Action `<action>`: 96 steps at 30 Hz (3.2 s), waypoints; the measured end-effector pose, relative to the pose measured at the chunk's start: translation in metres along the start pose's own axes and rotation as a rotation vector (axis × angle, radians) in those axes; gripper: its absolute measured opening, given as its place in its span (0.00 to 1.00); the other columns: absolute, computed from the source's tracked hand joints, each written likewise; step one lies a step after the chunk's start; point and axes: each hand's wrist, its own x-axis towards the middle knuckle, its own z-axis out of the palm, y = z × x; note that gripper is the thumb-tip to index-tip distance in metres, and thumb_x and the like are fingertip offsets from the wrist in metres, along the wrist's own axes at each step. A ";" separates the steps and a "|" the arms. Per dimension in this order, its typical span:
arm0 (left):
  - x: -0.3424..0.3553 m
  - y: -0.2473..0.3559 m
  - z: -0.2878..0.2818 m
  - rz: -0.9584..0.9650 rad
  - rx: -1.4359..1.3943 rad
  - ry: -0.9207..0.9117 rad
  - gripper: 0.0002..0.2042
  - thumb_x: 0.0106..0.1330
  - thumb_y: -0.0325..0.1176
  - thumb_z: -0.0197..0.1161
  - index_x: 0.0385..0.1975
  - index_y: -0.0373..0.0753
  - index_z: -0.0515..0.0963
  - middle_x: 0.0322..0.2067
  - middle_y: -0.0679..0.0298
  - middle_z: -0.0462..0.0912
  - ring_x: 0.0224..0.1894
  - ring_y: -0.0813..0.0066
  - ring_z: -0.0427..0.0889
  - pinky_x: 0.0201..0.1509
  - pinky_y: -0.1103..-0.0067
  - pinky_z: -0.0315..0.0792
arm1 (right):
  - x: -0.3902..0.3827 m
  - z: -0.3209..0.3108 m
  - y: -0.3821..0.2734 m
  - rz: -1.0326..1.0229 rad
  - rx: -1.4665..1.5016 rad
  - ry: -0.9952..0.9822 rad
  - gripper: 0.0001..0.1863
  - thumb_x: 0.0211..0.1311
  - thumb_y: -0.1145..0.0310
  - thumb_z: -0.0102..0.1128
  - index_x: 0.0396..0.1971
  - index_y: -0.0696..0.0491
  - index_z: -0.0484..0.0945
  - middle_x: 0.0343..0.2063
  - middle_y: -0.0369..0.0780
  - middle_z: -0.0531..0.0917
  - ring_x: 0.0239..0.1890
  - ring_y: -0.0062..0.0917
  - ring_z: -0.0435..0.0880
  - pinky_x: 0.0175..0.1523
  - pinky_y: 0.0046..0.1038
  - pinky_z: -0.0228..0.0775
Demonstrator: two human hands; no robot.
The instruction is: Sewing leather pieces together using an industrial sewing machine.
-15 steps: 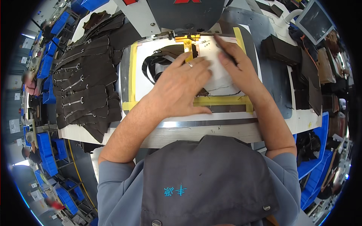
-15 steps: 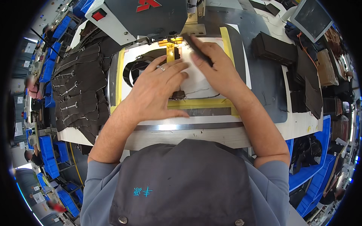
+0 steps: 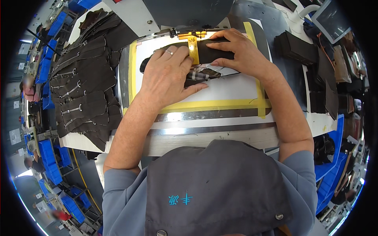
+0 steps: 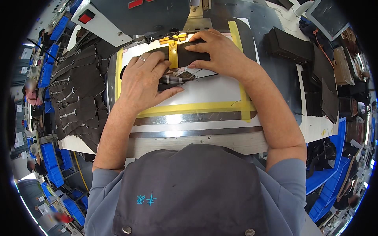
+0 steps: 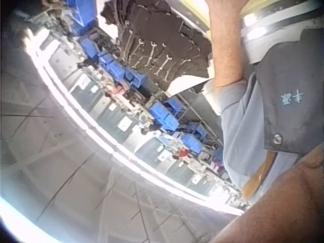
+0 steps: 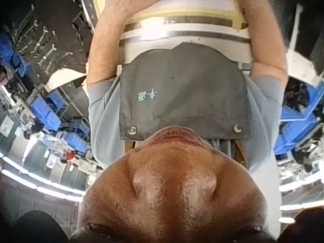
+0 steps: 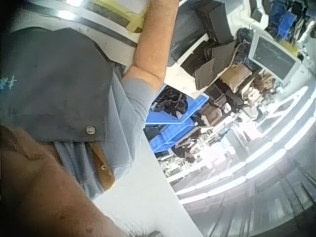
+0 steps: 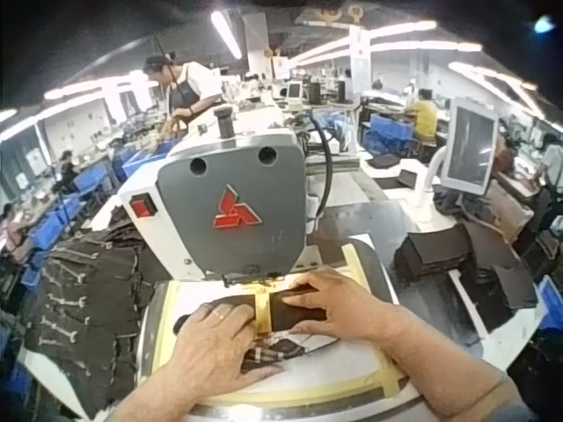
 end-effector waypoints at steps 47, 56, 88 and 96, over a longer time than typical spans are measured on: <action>0.022 -0.018 0.063 -0.572 -0.171 -0.077 0.06 0.65 0.28 0.66 0.37 0.33 0.83 0.34 0.52 0.88 0.37 0.53 0.88 0.43 0.65 0.80 | 0.008 0.009 -0.002 -0.103 -0.174 -0.024 0.20 0.57 0.55 0.72 0.47 0.49 0.88 0.51 0.32 0.83 0.57 0.32 0.77 0.64 0.38 0.70; 0.019 -0.003 0.026 -0.299 -0.121 -0.031 0.10 0.67 0.27 0.63 0.46 0.36 0.85 0.47 0.54 0.87 0.42 0.53 0.88 0.48 0.66 0.82 | 0.009 0.010 0.000 -0.144 -0.225 0.001 0.19 0.59 0.52 0.71 0.46 0.46 0.89 0.47 0.31 0.83 0.54 0.28 0.77 0.61 0.36 0.73; 0.015 -0.028 0.012 -0.118 -0.277 -0.533 0.28 0.76 0.59 0.48 0.54 0.41 0.81 0.59 0.43 0.78 0.56 0.50 0.82 0.79 0.60 0.56 | 0.015 0.004 0.000 -0.097 -0.234 -0.073 0.20 0.56 0.56 0.73 0.47 0.50 0.88 0.48 0.34 0.83 0.55 0.32 0.78 0.61 0.38 0.72; 0.007 -0.035 0.022 -0.057 -0.204 -0.404 0.36 0.67 0.71 0.50 0.56 0.43 0.80 0.60 0.45 0.79 0.56 0.52 0.83 0.79 0.60 0.57 | 0.018 0.006 0.004 -0.086 -0.260 -0.083 0.19 0.57 0.56 0.73 0.45 0.49 0.89 0.48 0.33 0.83 0.55 0.30 0.78 0.60 0.37 0.73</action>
